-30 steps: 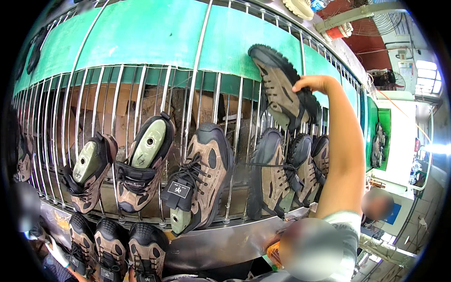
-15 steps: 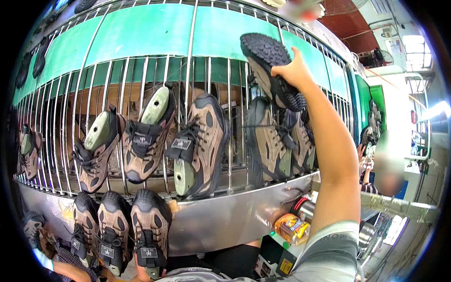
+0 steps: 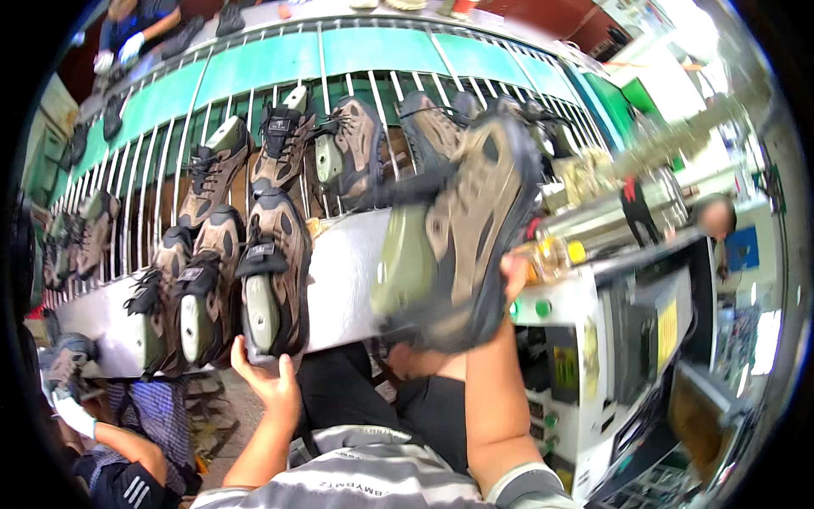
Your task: The person takes shoes from a conveyor belt, places them into a sole-pressing machine to attach the outsoles, and returns the shoes to the belt.
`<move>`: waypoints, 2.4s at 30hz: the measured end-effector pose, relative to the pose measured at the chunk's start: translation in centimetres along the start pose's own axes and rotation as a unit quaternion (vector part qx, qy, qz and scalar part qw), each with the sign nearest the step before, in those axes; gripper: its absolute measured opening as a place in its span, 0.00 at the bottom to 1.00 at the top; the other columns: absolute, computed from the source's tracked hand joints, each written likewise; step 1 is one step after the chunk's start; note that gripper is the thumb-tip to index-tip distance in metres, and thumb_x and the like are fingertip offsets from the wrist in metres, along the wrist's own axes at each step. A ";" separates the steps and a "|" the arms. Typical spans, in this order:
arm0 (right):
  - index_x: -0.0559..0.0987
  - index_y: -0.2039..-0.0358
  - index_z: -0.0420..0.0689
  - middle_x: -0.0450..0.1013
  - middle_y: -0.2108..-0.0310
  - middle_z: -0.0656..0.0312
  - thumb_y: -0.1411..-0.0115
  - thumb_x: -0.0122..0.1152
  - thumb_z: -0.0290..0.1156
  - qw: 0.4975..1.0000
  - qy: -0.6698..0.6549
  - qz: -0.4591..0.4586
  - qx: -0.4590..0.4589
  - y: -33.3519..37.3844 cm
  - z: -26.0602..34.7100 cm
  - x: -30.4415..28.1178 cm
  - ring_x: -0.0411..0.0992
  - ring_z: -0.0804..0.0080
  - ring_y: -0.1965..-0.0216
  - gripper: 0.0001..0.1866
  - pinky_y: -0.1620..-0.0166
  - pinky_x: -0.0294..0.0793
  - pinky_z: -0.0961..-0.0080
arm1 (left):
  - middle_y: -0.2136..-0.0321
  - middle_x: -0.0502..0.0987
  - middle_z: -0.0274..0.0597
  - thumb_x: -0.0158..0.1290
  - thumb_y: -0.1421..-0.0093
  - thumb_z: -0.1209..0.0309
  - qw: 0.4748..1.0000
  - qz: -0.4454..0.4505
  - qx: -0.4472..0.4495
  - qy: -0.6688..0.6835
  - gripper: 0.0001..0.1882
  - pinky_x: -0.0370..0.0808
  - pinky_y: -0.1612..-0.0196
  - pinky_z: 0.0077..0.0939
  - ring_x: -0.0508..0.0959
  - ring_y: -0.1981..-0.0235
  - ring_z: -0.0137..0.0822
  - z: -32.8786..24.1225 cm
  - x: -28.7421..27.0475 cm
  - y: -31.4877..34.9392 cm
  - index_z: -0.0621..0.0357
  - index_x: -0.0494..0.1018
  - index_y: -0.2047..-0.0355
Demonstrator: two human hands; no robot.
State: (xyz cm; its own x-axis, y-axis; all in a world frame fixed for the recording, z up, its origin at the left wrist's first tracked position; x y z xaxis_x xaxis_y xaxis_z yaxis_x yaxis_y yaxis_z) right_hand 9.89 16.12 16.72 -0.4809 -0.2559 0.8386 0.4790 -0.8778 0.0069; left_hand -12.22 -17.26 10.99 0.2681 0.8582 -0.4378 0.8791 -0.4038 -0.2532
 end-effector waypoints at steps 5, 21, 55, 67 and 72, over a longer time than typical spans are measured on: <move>0.62 0.36 0.44 0.63 0.39 0.52 0.47 0.55 0.52 0.990 -0.107 -0.020 0.087 17.7 0.3 3.4 0.63 0.55 0.40 0.41 0.36 0.61 0.57 | 0.53 0.70 0.55 0.60 0.51 0.77 0.894 0.226 0.268 0.280 0.24 0.69 0.49 0.39 0.71 0.53 0.49 -17.3 -1.7 5.4 0.65 0.68 0.53; 0.57 0.34 0.45 0.61 0.37 0.52 0.48 0.53 0.53 0.991 -0.102 0.014 -0.082 35.5 10.5 -0.2 0.61 0.55 0.38 0.44 0.34 0.56 0.59 | 0.44 0.59 0.57 0.60 0.51 0.75 0.727 0.471 0.464 0.187 0.22 0.67 0.47 0.40 0.67 0.48 0.52 -35.9 2.7 19.9 0.58 0.76 0.53; 0.54 0.32 0.42 0.64 0.42 0.57 0.63 0.70 0.35 0.919 0.191 -0.279 -0.202 46.2 15.6 -14.1 0.65 0.64 0.43 0.57 0.40 0.62 0.70 | 0.77 0.63 0.29 0.56 0.42 0.71 0.573 0.790 0.201 0.079 0.12 0.60 0.71 0.21 0.61 0.73 0.24 -36.3 15.8 29.6 0.58 0.63 0.74; 0.60 0.39 0.36 0.67 0.45 0.47 0.45 0.52 0.35 0.925 -0.129 -0.195 -0.299 52.0 24.6 -13.9 0.69 0.51 0.45 0.33 0.42 0.70 0.58 | 0.66 0.74 0.40 0.51 0.39 0.69 0.626 0.756 -0.104 0.160 0.10 0.75 0.59 0.28 0.78 0.64 0.35 -23.5 26.3 25.5 0.58 0.70 0.59; 0.63 0.36 0.42 0.70 0.49 0.56 0.61 0.63 0.31 0.600 0.387 -0.524 -0.464 63.6 45.9 -16.1 0.72 0.68 0.58 0.47 0.55 0.73 0.77 | 0.77 0.74 0.35 0.53 0.43 0.72 0.826 0.551 0.073 0.089 0.05 0.71 0.68 0.22 0.73 0.74 0.26 -8.3 28.1 13.4 0.61 0.73 0.70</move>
State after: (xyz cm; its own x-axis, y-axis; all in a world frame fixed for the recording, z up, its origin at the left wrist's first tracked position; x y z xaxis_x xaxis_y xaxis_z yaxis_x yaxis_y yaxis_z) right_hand 81.80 -17.02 28.62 -0.5300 0.8378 0.1313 -0.8270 -0.4764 -0.2985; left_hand 10.32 4.07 2.50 0.9394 -0.0291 -0.3416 0.0087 -0.9941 0.1085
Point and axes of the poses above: each hand's wrist, its own y-axis away from the middle knuckle, its own x-axis out of the palm, z = x × y, the point moved 8 cm from there along -y, towards the middle knuckle
